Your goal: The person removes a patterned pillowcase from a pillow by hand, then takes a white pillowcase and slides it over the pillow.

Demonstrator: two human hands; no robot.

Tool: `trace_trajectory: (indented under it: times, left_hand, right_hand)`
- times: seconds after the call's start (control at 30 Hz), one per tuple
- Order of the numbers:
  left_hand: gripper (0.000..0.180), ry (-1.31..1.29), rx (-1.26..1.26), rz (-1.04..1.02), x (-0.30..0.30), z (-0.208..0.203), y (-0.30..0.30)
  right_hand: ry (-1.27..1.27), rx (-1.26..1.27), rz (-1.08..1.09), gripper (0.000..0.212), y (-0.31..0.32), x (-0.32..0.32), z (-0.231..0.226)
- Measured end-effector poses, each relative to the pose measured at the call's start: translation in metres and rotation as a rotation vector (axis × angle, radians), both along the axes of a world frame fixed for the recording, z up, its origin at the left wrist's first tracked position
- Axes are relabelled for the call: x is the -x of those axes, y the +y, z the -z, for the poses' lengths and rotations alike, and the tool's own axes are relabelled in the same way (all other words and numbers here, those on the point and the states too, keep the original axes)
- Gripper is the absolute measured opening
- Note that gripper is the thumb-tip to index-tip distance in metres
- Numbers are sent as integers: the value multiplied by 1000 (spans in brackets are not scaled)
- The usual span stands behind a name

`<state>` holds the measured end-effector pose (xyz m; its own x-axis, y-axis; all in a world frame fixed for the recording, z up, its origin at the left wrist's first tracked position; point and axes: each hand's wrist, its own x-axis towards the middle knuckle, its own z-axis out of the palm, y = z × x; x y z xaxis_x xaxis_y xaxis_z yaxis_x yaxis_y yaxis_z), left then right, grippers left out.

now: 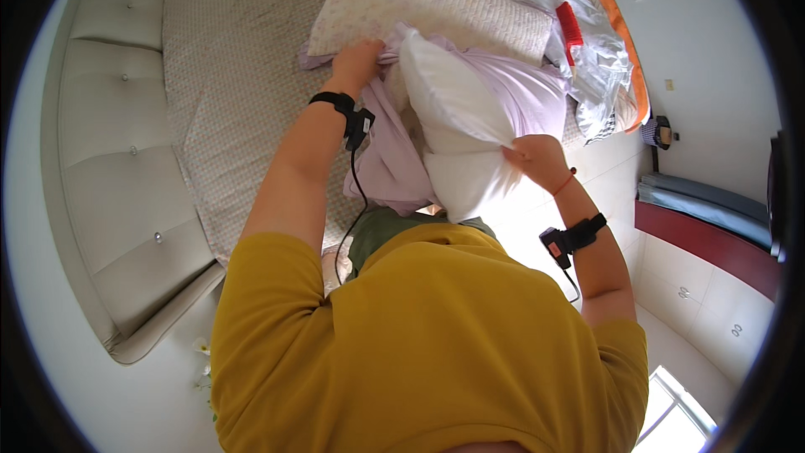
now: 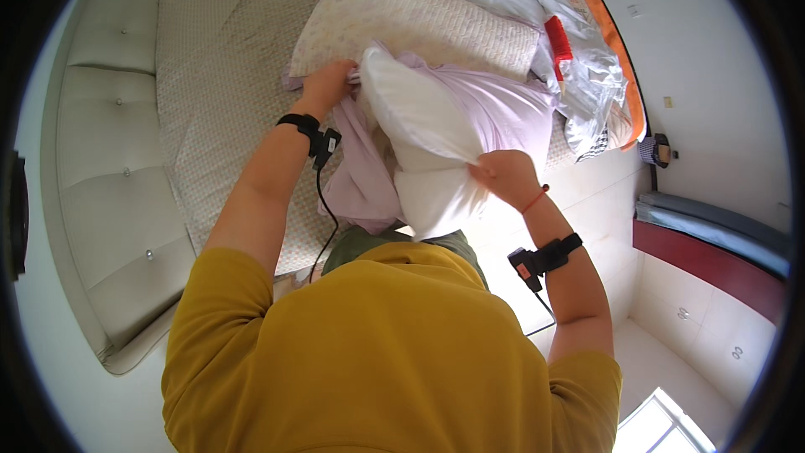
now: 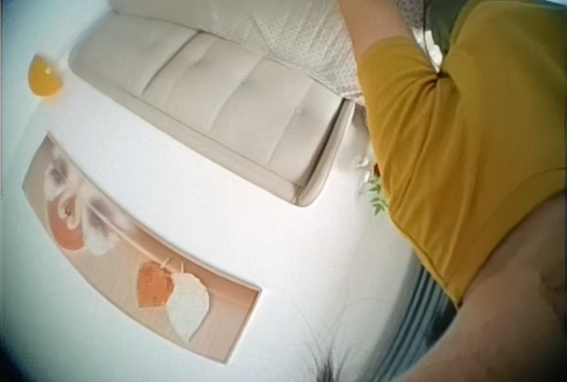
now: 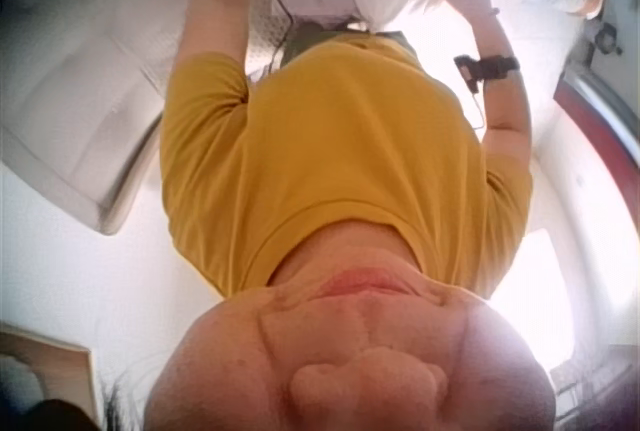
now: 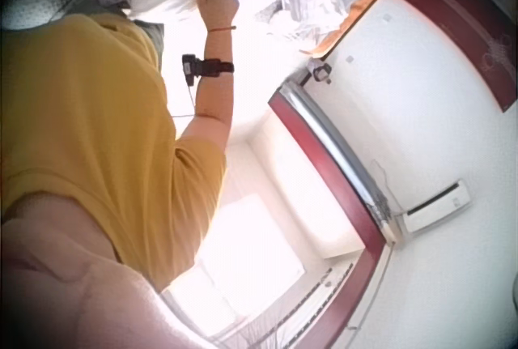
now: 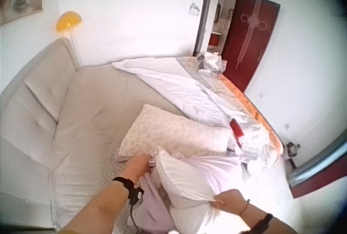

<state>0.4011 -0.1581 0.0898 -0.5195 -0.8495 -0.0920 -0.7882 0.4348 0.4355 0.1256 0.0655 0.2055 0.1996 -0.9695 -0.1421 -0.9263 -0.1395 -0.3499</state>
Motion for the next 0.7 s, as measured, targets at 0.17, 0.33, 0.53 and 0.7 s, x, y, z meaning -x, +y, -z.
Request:
trace_trajectory:
  times: [0.17, 0.33, 0.53, 0.7]
  left_hand:
    - [56, 369, -123, 119, 34, -15, 73]
    - [63, 256, -245, 333, 8, -34, 163]
    - [55, 292, -682, 66, -67, 13, 226]
    - [44, 350, -1009, -118, -62, -36, 214]
  right_hand:
    - [-254, -18, 428, 42, -25, 42, -6]
    - [-780, -194, 474, 33, -93, -14, 7]
    - [-707, -328, -226, 20, -106, -112, 77]
    - [376, -165, -379, 19, -133, -97, 104]
